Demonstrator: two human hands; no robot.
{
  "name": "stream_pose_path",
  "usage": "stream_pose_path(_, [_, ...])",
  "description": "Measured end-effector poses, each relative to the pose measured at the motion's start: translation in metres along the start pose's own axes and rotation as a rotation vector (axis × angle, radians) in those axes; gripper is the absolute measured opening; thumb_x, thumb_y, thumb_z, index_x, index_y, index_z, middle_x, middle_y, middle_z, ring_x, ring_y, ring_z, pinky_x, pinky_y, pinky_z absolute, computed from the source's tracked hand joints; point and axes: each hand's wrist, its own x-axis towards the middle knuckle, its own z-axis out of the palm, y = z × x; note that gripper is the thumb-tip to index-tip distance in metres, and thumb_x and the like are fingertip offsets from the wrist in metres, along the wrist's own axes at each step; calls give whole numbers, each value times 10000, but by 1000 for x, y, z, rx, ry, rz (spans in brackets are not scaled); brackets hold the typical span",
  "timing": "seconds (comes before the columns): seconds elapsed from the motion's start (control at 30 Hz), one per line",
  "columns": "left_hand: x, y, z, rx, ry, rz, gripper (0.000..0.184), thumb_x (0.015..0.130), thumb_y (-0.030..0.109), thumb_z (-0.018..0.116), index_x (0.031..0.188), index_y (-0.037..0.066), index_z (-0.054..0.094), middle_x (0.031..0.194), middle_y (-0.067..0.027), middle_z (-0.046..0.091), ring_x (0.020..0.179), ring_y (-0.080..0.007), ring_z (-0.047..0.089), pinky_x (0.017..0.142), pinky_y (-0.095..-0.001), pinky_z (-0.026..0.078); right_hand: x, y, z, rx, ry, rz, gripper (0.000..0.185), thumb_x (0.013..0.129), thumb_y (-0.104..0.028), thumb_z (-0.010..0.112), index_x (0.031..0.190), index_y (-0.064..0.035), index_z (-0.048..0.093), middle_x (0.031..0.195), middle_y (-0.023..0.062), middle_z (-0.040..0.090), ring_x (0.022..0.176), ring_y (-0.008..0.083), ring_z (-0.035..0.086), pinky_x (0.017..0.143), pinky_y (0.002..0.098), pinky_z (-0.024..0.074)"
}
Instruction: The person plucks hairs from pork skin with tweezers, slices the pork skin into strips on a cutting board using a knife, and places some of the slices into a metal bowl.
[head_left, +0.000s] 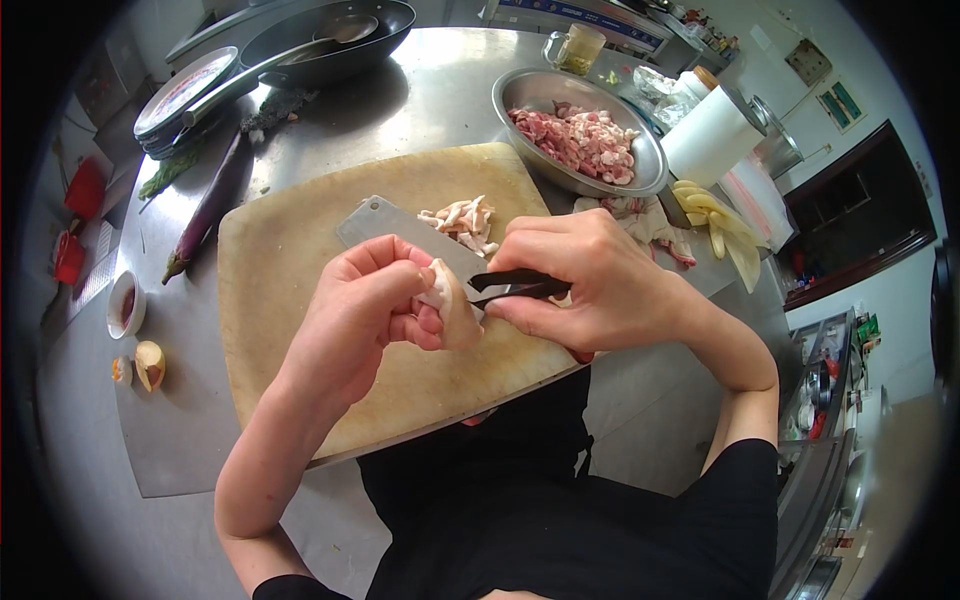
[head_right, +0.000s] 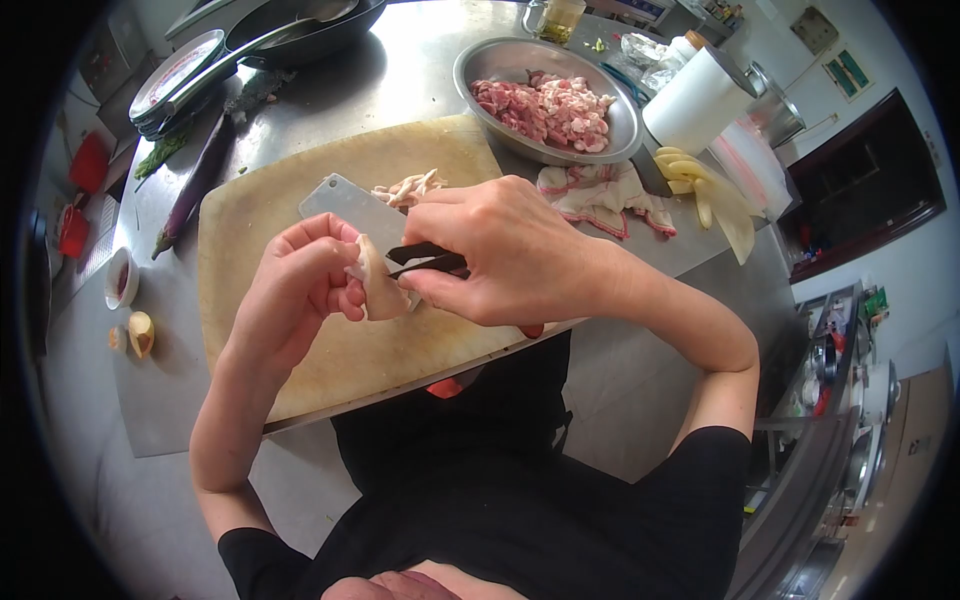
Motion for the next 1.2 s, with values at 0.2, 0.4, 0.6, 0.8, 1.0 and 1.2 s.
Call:
stream_pose_path(0.2, [-4,1,2,123,-23,51,79,930,72,646,977,13,621,834,-48,682,688,-89,658,636,-244,566,-2,-4,1,27,-129,-8,181,837,-139,746,894,12,663,799,156,653,726,354,672,634,427,511])
stream_pose_path(0.4, [-6,1,5,157,-27,52,74,928,64,643,975,10,625,839,-46,682,688,-85,650,638,-248,561,0,-1,-5,-5,-63,-28,199,817,-75,796,907,15,644,831,123,644,687,312,661,566,376,482])
stream_pose_path(0.6, [-7,0,7,188,-40,74,76,919,49,649,971,-3,631,840,-51,679,693,-88,644,632,-251,556,4,-4,0,-6,-94,11,154,841,-119,708,798,6,630,746,156,633,690,345,660,628,427,504])
stream_pose_path(0.8, [-7,0,6,173,-36,71,82,911,44,654,969,-10,633,839,-56,679,703,-91,645,631,-255,555,-4,-6,-3,18,-114,-64,179,821,-68,793,895,4,646,810,121,645,681,310,664,564,375,480])
stream_pose_path(1.0, [-8,-1,9,186,-43,90,90,918,46,653,980,-13,625,864,-70,688,733,-110,670,681,-268,587,2,-6,-8,76,-94,165,199,838,-161,723,821,29,670,726,186,654,657,330,659,617,426,496])
stream_pose_path(1.2, [-8,-3,11,230,-42,126,100,941,56,648,993,-23,616,889,-83,695,781,-131,700,732,-289,618,1,-5,-4,95,-131,131,161,851,-93,770,862,31,667,728,141,642,622,265,640,571,346,472])
